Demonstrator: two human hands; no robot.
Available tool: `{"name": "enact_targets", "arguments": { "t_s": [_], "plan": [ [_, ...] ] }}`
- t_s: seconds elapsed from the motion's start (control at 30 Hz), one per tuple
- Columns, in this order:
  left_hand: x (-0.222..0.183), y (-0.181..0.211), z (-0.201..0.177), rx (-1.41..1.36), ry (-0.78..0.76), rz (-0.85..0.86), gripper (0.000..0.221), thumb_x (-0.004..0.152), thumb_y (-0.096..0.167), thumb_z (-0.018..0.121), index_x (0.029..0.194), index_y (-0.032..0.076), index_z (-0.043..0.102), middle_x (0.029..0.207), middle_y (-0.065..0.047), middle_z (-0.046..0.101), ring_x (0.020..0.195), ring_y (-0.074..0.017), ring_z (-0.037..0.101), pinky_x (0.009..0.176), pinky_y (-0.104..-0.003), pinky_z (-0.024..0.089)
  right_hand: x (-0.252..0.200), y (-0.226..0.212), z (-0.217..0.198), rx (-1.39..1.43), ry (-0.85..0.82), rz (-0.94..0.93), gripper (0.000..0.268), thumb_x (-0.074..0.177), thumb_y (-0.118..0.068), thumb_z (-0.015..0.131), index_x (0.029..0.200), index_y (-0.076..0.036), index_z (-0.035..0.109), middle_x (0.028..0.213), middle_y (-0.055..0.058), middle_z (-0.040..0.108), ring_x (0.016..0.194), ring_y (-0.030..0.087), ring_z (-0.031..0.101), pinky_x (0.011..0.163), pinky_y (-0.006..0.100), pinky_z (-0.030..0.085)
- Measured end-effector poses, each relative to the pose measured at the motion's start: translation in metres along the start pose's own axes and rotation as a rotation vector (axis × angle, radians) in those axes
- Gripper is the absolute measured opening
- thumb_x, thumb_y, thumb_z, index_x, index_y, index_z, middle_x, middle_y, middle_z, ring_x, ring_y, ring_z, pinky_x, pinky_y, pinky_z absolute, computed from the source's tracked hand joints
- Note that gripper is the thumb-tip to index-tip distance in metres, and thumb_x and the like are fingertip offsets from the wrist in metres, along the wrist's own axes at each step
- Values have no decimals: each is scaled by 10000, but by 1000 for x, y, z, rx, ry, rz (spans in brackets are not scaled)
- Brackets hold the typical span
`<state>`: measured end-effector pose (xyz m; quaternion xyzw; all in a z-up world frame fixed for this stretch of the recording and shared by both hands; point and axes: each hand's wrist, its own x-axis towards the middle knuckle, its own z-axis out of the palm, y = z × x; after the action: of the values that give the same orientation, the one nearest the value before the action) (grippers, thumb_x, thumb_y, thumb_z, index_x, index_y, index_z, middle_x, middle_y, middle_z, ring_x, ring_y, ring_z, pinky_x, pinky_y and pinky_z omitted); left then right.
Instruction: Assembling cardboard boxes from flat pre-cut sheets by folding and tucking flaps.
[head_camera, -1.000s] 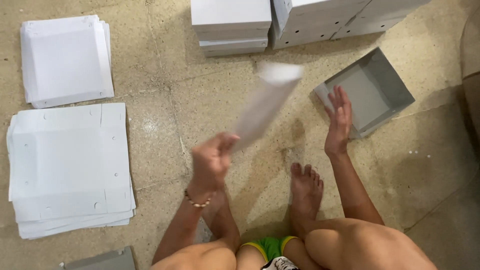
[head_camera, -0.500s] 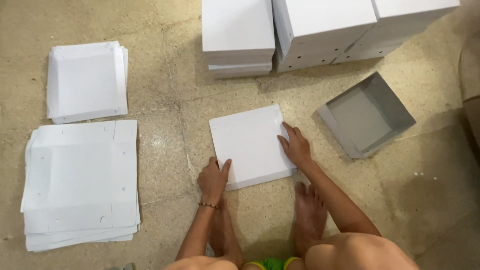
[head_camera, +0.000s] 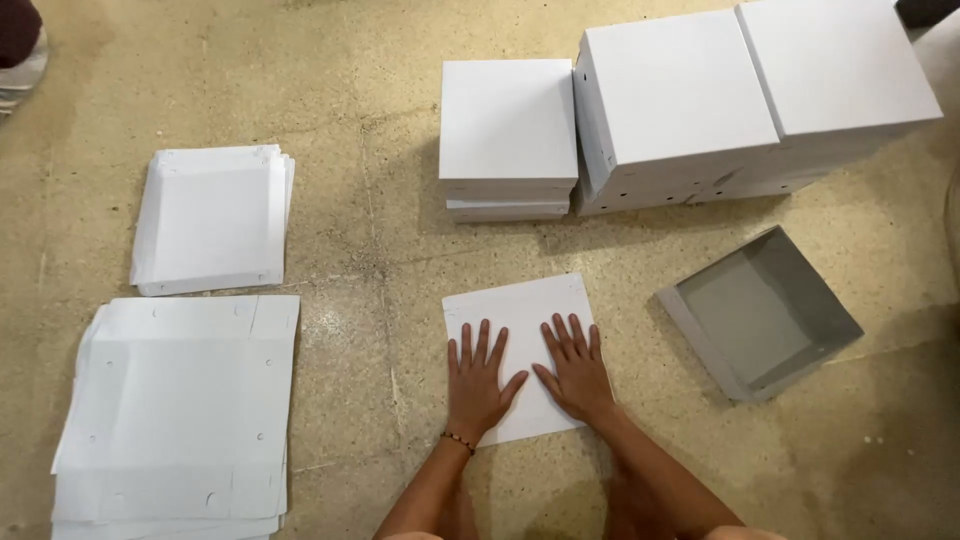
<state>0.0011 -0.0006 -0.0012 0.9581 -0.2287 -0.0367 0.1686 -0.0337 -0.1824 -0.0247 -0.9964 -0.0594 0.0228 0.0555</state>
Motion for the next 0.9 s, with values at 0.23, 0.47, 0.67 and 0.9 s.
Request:
{"name": "enact_targets", "arguments": {
  "t_s": [0.23, 0.47, 0.67, 0.9],
  "plan": [
    [7, -3, 6, -7, -14, -11, 669, 865, 618, 352, 1399, 224, 273, 1470, -83, 159, 1348, -326, 67, 1071, -483, 3, 18, 8, -57, 784, -97, 337, 518, 928, -342, 353, 1395, -131, 279, 1433, 109, 275, 1305, 304, 253, 1107, 422, 132],
    [12, -2, 2, -47, -80, -35, 669, 867, 614, 354, 1404, 226, 262, 1474, -86, 138, 1347, -325, 59, 1070, -492, -3, 42, 34, -76, 1330, 99, 467, 624, 917, -202, 396, 1443, -96, 77, 1029, 209, 620, 743, 236, 631, 617, 317, 531],
    [11, -2, 5, 4, 4, -18, 659, 853, 610, 390, 1389, 238, 301, 1469, -74, 178, 1352, -309, 92, 1073, -482, 45, 57, 47, -105, 1743, 120, 513, 586, 912, -180, 363, 1424, -99, 88, 957, 285, 607, 629, 323, 626, 444, 349, 513],
    [12, -2, 13, 13, 70, 12, 667, 833, 620, 408, 1368, 227, 352, 1470, -75, 205, 1362, -313, 95, 1073, -484, 59, 58, 77, -118, 1891, 254, 484, 652, 896, -213, 376, 1438, -142, 20, 1079, 274, 573, 712, 321, 627, 464, 358, 504]
  ]
}}
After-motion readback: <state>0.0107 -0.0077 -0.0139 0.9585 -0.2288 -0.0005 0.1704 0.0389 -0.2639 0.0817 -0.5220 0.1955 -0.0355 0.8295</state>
